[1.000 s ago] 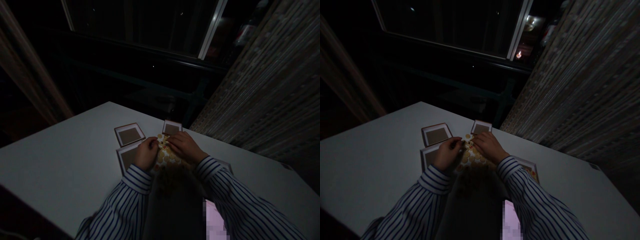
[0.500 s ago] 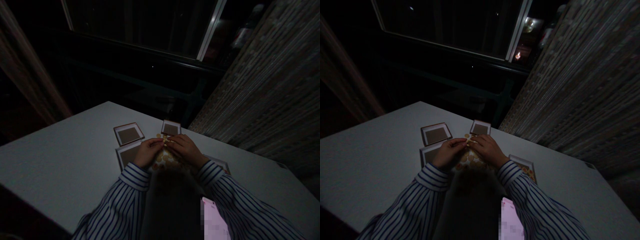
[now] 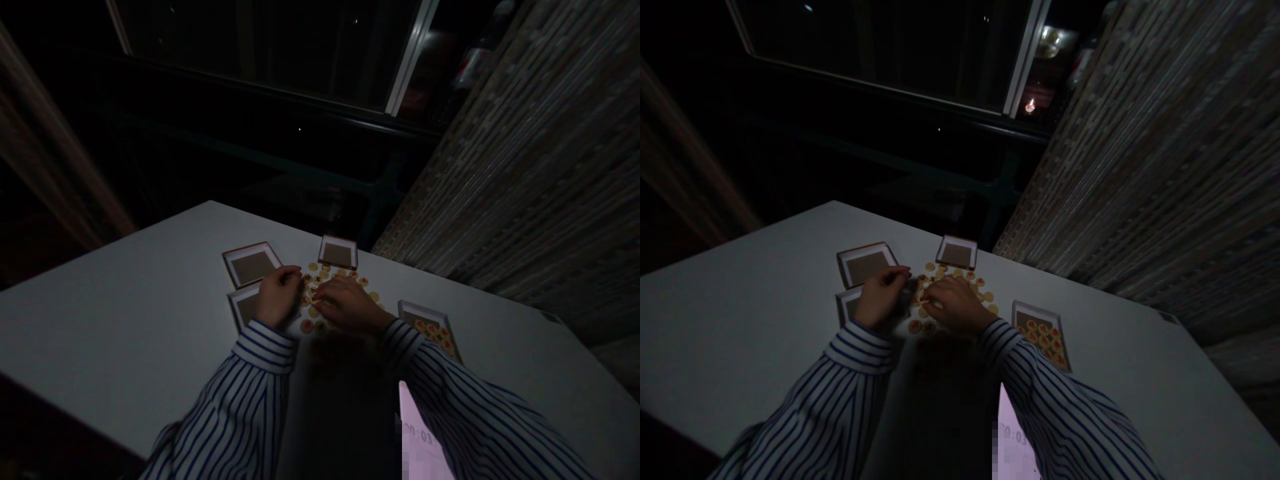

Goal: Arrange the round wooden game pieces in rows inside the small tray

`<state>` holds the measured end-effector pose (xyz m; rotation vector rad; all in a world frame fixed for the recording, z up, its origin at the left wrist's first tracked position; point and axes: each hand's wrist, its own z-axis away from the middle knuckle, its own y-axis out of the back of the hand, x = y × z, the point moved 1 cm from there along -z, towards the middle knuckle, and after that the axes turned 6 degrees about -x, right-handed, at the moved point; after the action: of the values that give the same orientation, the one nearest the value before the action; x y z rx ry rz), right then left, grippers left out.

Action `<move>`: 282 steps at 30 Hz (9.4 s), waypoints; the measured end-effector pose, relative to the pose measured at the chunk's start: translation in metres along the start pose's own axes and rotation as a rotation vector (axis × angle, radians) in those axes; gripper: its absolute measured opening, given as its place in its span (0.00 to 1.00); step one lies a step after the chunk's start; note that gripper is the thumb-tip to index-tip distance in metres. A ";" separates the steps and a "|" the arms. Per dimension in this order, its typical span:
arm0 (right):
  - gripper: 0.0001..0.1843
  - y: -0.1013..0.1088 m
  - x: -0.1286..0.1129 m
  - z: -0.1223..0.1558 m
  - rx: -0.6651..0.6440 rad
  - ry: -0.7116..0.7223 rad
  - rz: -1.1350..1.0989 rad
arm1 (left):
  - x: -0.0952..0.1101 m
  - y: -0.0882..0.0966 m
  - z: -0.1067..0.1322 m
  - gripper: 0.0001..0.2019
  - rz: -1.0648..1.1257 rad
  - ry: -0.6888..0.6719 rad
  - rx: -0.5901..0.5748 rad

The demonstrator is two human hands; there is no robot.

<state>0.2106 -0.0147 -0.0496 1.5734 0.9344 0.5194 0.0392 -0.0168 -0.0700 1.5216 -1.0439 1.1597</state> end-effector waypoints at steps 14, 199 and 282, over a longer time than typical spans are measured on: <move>0.07 -0.007 -0.022 -0.015 -0.238 -0.005 0.077 | 0.013 0.010 0.011 0.17 -0.753 -0.010 -0.065; 0.12 0.025 0.049 0.048 -0.334 -0.417 0.280 | 0.047 -0.057 -0.040 0.12 -0.914 -0.334 -0.783; 0.11 0.052 0.076 0.064 0.171 -0.528 -0.780 | 0.057 -0.096 -0.011 0.15 -0.514 -0.444 -0.676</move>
<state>0.3184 0.0070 -0.0266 1.2565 1.0883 -0.5113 0.1407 0.0095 -0.0293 1.3805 -1.0871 0.0775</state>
